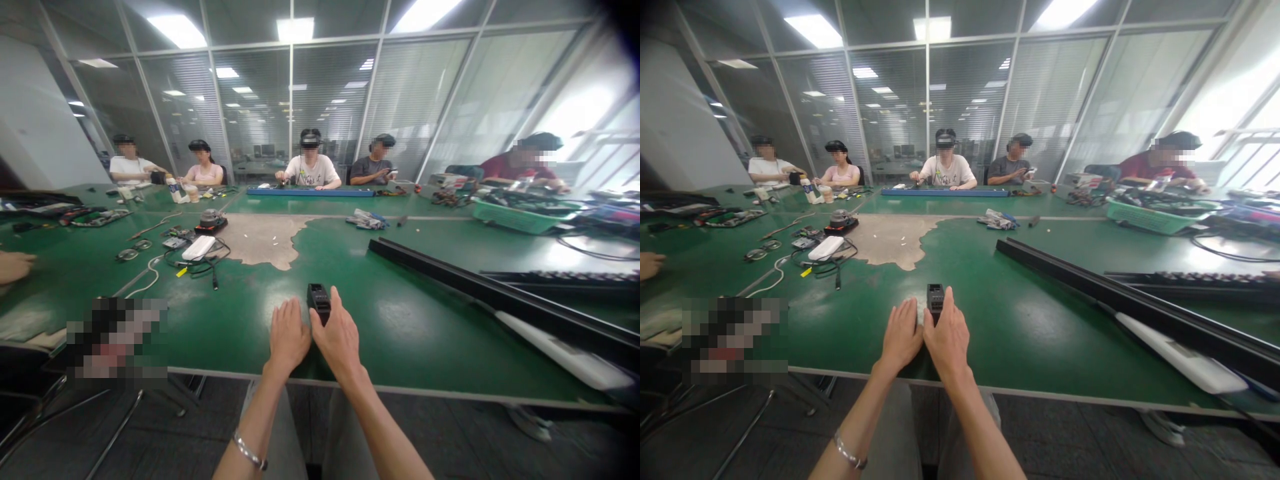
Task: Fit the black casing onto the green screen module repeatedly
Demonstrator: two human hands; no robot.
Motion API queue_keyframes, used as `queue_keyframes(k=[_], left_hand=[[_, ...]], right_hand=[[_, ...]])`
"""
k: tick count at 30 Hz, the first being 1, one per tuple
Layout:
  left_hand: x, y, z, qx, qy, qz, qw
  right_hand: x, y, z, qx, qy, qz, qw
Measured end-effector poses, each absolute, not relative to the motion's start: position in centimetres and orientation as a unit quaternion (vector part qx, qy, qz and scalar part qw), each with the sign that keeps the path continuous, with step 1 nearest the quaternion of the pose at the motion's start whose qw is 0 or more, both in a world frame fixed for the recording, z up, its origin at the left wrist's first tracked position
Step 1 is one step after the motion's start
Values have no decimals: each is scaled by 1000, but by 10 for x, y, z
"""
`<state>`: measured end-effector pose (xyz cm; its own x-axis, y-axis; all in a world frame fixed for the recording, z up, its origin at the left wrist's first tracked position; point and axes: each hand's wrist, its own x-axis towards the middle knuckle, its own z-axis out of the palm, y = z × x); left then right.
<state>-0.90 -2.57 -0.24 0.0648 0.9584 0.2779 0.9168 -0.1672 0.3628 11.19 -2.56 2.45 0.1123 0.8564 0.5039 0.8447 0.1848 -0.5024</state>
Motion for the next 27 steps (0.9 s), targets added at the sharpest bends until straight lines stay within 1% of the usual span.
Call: queue_keyframes(k=[17, 27], left_hand=[[-8, -25, 0, 730, 651, 204, 44], [-7, -26, -1, 734, 648, 202, 39]], right_hand=[[112, -32, -2, -635, -668, -13, 388], [114, -33, 3, -634, -660, 19, 403]])
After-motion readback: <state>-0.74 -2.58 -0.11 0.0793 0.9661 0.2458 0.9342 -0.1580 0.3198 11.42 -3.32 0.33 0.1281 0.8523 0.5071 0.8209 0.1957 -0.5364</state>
